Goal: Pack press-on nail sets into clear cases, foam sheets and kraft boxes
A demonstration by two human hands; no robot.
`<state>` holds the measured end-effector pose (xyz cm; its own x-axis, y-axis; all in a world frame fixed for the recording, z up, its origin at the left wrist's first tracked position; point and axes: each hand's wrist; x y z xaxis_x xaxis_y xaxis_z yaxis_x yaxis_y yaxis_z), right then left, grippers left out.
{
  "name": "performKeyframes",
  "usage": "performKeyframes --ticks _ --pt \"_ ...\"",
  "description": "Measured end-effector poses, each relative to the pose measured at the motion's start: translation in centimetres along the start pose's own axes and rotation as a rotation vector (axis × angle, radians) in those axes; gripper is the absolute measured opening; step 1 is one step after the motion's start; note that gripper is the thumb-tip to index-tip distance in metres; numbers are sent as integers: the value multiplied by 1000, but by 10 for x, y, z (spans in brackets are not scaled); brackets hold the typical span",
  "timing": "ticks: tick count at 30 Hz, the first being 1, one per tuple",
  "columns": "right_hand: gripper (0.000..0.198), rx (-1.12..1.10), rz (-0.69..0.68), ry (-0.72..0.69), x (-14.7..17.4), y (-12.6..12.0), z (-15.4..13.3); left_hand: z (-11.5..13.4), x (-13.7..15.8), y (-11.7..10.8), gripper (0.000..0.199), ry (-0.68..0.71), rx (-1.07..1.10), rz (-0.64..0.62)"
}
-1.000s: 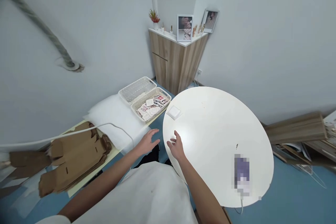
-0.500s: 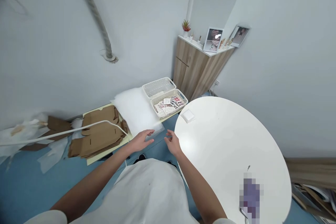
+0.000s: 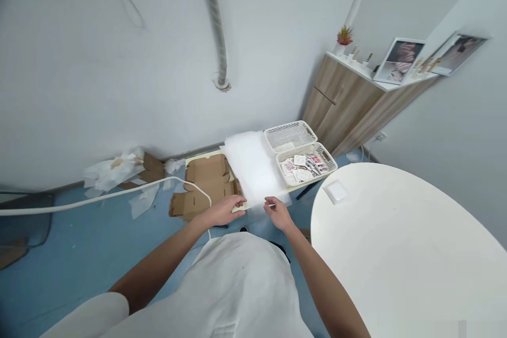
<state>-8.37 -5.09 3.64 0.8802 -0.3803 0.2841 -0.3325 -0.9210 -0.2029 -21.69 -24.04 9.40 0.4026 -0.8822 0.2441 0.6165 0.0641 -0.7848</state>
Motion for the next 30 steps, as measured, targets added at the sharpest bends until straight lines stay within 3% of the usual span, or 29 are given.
performKeyframes --ticks 3,6,11,16,22,30 --pt "35 21 -14 10 -12 19 -6 -18 19 -17 37 -64 29 67" --pt "33 20 -51 21 -22 43 -6 -40 42 -17 36 -137 54 135" --pt "32 111 -143 14 -41 80 0 -83 74 18 42 -329 -3 249" --pt "44 339 -222 -79 -67 102 0 -112 80 52 54 -602 -125 296" --pt "45 528 -296 -95 -82 121 -2 -130 74 72 44 -589 -181 329" --pt "28 509 -305 -55 -87 131 -3 -149 64 71 23 -544 -137 203"
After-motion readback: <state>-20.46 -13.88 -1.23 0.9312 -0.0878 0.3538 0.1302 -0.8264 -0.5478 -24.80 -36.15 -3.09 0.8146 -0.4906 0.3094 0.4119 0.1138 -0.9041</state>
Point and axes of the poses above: each hand's wrist, its own x-axis away from the middle knuckle, its own y-axis out of the palm, z = x × y, and after that the axes turned 8 degrees about -x, right-handed
